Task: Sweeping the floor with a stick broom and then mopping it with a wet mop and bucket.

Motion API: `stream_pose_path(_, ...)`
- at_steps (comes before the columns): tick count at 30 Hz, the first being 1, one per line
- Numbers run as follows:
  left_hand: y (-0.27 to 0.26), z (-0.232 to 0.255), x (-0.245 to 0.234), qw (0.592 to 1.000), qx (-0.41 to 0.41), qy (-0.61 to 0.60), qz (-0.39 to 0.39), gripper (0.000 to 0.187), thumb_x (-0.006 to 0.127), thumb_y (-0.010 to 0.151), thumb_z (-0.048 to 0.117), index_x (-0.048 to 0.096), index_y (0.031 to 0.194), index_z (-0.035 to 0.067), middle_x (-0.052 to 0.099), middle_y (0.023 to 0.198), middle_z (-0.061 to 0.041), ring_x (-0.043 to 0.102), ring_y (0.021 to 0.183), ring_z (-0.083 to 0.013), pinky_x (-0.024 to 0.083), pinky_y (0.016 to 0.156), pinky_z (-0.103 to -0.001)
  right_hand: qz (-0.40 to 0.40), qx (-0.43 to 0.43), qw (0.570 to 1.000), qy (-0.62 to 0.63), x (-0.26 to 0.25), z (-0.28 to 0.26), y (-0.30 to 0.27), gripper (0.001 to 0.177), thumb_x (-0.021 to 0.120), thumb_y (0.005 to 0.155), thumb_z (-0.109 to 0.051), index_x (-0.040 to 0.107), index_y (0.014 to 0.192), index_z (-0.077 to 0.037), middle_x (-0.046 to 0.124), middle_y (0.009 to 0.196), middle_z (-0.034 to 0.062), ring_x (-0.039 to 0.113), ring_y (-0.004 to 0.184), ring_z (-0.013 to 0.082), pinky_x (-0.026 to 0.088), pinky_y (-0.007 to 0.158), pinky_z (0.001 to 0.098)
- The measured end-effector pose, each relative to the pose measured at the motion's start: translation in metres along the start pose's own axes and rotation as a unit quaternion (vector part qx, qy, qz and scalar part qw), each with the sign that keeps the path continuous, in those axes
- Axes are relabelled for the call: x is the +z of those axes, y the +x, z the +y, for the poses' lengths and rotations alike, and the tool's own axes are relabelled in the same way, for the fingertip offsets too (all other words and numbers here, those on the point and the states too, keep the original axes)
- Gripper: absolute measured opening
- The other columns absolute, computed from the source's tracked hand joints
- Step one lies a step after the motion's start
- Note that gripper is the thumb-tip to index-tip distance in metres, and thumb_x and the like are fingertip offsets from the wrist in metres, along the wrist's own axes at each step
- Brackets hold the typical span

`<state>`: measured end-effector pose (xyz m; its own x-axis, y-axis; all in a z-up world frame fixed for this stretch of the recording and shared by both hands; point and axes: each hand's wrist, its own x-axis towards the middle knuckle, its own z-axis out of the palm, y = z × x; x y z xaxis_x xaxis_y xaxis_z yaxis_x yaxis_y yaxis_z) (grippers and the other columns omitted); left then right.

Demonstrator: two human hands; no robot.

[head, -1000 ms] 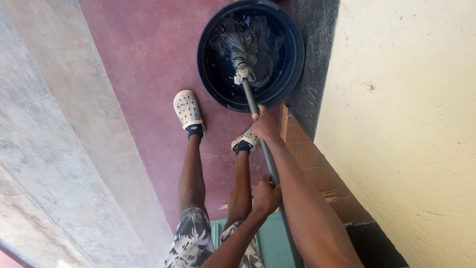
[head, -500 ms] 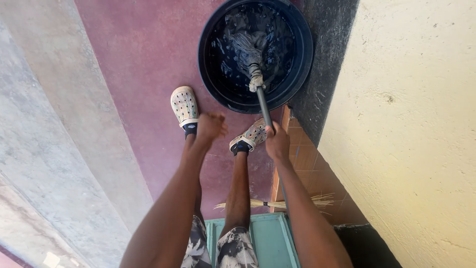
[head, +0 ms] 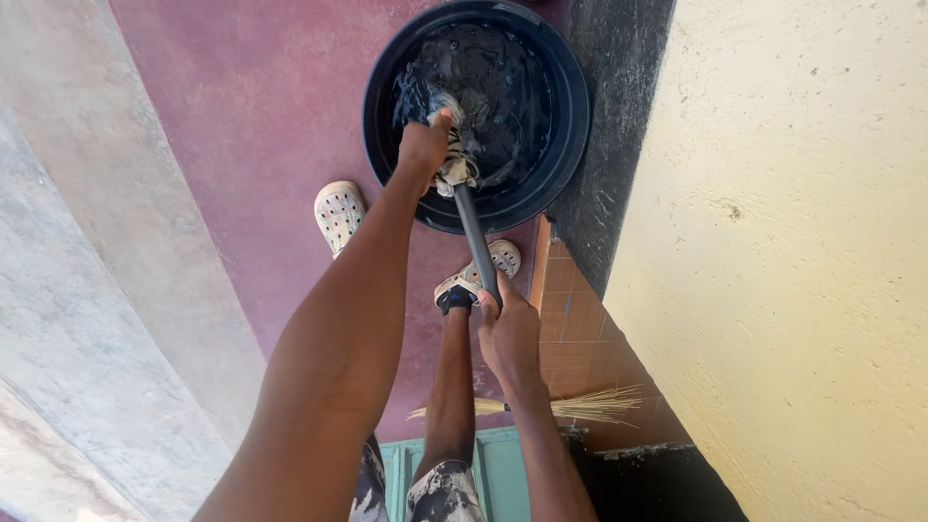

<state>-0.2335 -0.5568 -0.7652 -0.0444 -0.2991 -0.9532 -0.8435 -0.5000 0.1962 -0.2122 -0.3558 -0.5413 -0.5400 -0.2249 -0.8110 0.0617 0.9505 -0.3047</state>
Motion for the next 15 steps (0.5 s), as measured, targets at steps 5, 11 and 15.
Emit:
stream_pose_path(5,0.011,0.019,-0.014,0.994,0.036,-0.107,-0.016,0.044,0.067,0.095,0.029,0.069,0.112,-0.011,0.075,0.101,-0.02,0.074,0.081,-0.0266,0.057,0.067,-0.041,-0.061,0.063,0.996,-0.034,-0.034,-0.063,-0.003,0.043,0.056,0.102,-0.02,0.052,0.143,-0.008,0.073,0.106,0.0176,0.076,0.095,0.0293,0.063,0.079,0.042)
stream_pose_path(11,0.008,0.024,-0.036,0.991,-0.017,-0.136,0.004,0.033,0.07,0.093,0.022,0.068,0.11,-0.007,0.073,0.101,-0.017,0.073,0.081,-0.0267,0.058,0.063,-0.044,-0.085,0.023,0.993,-0.08,-0.045,-0.065,0.014,0.044,0.057,0.1,-0.023,0.052,0.143,-0.012,0.073,0.107,0.0165,0.075,0.097,0.0295,0.062,0.081,0.0425)
stream_pose_path(15,-0.009,0.022,-0.041,0.988,-0.05,-0.147,-0.005,0.038,0.07,0.094,0.025,0.066,0.113,-0.008,0.07,0.103,-0.017,0.073,0.083,-0.0292,0.067,0.065,-0.047,-0.079,-0.051,0.995,-0.044,-0.043,-0.013,0.017,0.041,0.058,0.1,-0.02,0.056,0.14,-0.009,0.075,0.109,0.0157,0.076,0.099,0.0289,0.062,0.084,0.0408)
